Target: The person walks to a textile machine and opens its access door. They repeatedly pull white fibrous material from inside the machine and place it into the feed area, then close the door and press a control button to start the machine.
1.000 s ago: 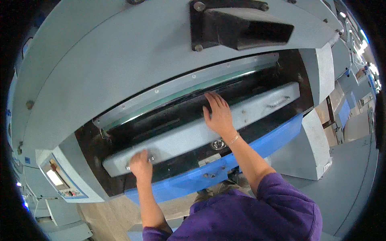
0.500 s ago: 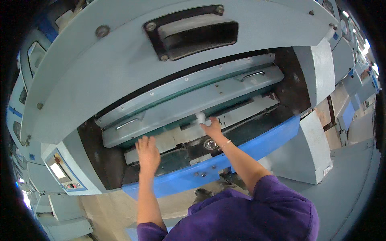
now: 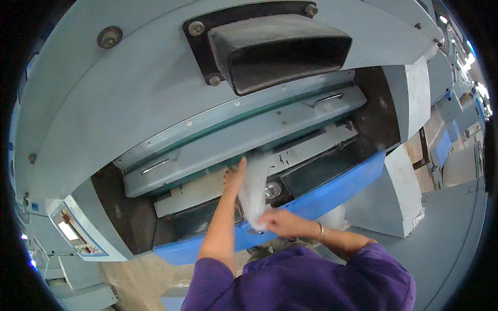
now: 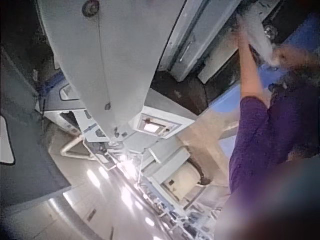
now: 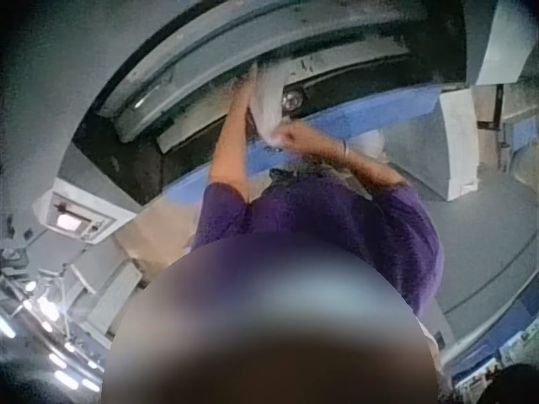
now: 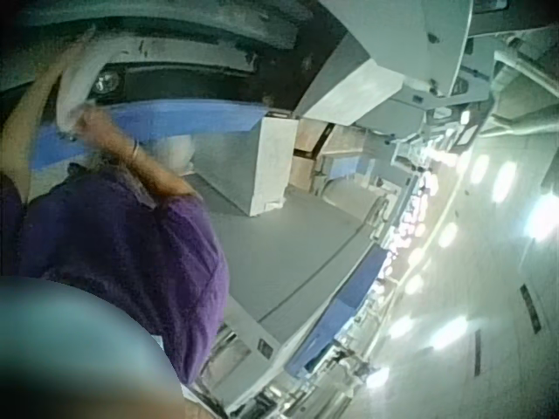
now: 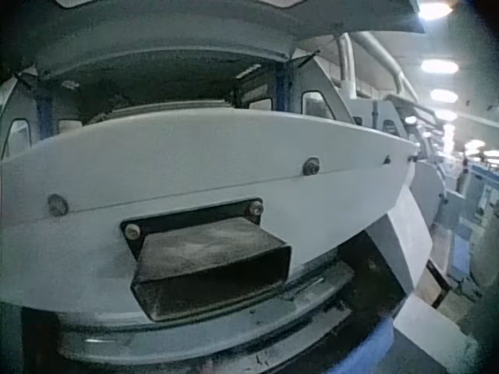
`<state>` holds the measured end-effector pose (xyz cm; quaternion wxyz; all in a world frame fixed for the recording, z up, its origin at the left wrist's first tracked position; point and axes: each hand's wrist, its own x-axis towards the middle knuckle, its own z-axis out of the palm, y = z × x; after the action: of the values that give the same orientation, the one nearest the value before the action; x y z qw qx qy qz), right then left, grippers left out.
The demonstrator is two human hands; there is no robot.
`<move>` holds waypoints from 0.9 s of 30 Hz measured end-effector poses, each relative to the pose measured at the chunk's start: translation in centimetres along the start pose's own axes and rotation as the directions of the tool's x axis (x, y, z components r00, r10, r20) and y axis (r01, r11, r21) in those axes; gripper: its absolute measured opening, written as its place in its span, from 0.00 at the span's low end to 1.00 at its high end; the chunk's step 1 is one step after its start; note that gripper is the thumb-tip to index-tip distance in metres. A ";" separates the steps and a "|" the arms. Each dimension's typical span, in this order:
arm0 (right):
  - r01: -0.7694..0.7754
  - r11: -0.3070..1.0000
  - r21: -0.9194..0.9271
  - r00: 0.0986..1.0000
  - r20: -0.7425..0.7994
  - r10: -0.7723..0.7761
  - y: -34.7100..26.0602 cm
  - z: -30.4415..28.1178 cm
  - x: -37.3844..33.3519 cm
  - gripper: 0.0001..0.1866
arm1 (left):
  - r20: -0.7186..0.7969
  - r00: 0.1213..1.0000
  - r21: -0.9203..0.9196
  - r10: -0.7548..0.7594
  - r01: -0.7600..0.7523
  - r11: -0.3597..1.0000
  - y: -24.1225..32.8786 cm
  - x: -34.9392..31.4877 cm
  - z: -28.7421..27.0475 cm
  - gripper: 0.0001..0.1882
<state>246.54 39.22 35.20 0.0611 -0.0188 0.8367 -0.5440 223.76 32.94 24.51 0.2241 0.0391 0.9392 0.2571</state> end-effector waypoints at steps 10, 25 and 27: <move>-0.546 0.833 0.093 0.780 -0.308 0.545 6.8 -11.1 0.5 0.15 | 0.279 0.726 -0.383 0.628 -0.516 0.766 4.1 -5.0 7.4 0.17; 0.028 0.819 -0.573 0.995 0.096 0.033 8.4 4.1 12.3 0.10 | 0.421 0.829 -0.503 0.368 -0.125 0.855 -4.4 -5.4 -8.6 0.27; 0.225 0.651 -0.725 0.972 0.213 -0.098 4.9 4.5 10.4 0.08 | 0.190 0.953 -0.120 0.235 -0.215 0.969 -3.7 -2.1 -6.6 0.44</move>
<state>237.00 36.07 28.08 0.0641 -0.1587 0.9730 -0.1549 222.91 26.27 28.63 0.2894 0.1608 0.8872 0.3212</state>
